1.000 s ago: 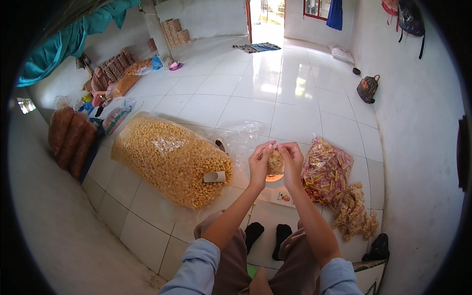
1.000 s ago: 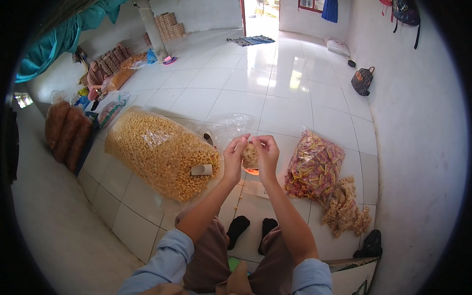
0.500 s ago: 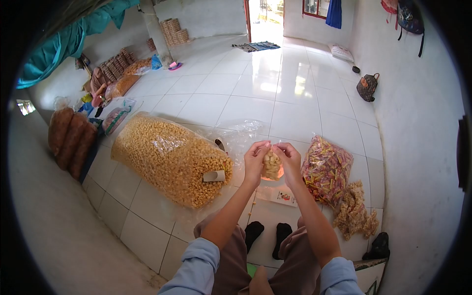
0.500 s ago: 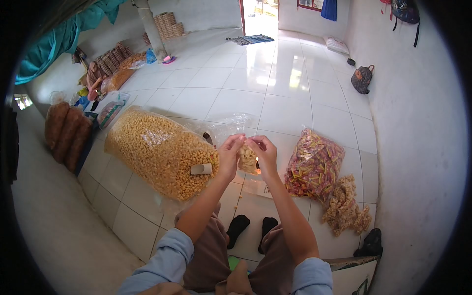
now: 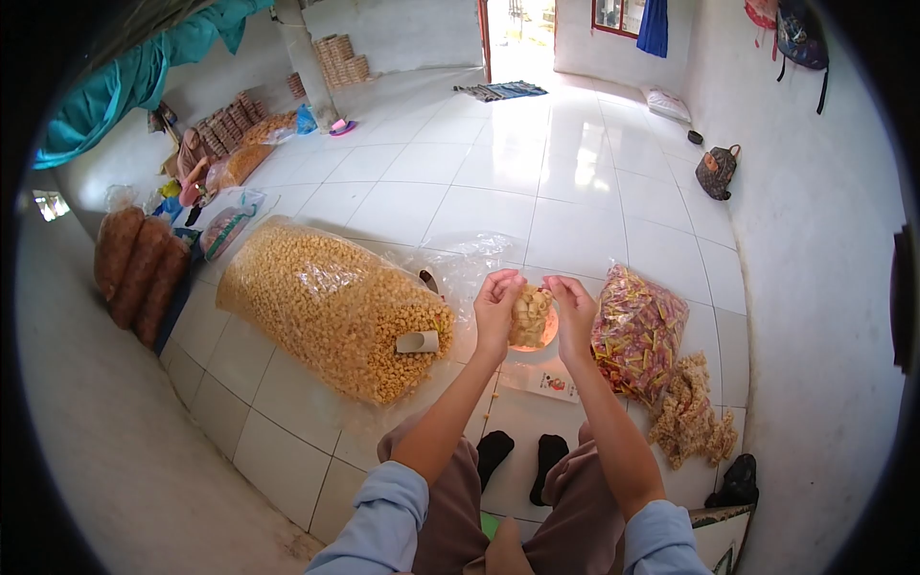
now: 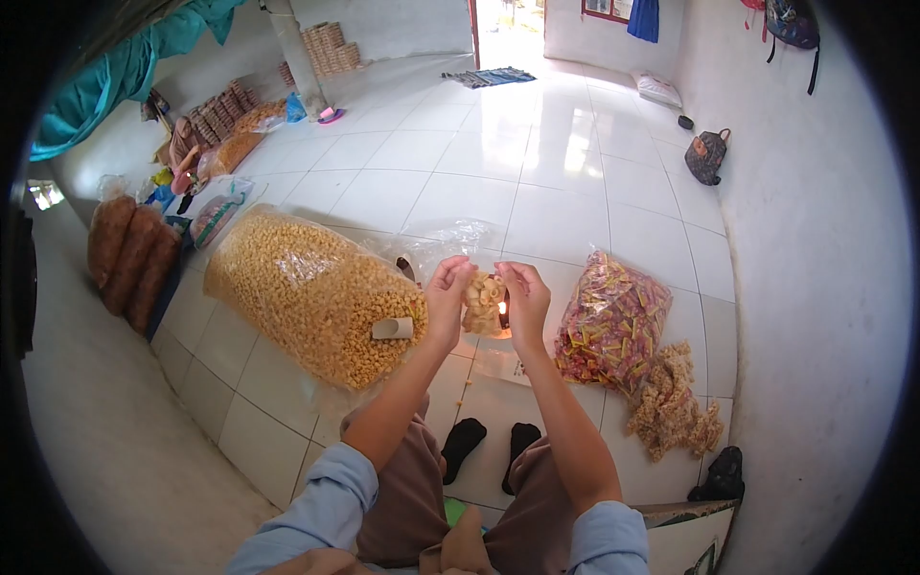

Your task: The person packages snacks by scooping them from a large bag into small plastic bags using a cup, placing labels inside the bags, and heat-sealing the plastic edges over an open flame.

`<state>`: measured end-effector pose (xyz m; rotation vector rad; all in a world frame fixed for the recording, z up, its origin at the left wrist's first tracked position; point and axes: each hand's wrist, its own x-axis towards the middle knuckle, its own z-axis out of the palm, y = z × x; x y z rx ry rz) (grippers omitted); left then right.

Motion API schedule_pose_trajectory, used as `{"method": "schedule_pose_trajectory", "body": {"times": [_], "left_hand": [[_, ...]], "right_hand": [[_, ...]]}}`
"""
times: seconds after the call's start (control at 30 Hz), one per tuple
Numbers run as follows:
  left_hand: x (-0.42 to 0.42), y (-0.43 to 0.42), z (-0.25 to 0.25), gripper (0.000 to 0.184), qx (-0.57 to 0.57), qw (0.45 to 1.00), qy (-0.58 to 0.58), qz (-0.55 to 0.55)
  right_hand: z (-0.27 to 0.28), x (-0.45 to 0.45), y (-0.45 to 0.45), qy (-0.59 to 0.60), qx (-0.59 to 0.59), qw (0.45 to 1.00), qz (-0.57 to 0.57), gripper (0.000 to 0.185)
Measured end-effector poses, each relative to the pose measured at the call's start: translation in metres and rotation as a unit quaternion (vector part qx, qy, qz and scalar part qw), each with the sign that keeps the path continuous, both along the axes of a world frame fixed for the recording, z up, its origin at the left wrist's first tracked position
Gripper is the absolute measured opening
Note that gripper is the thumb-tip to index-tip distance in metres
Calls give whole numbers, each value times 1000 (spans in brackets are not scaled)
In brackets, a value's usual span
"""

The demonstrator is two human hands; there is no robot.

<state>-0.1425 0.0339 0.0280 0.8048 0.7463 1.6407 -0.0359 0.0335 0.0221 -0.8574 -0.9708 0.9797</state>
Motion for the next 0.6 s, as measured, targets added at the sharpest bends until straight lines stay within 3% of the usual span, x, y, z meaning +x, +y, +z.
{"method": "schedule_pose_trajectory", "body": {"times": [0.17,0.6], "left_hand": [[-2,7,-12,10,45,999,-11,-23],[-16,10,1,6,25,992,-80,-90]], "right_hand": [[8,-2,-6,-10,13,1000,-17,17],[15,4,-4,-17,89,996,-3,10]]}}
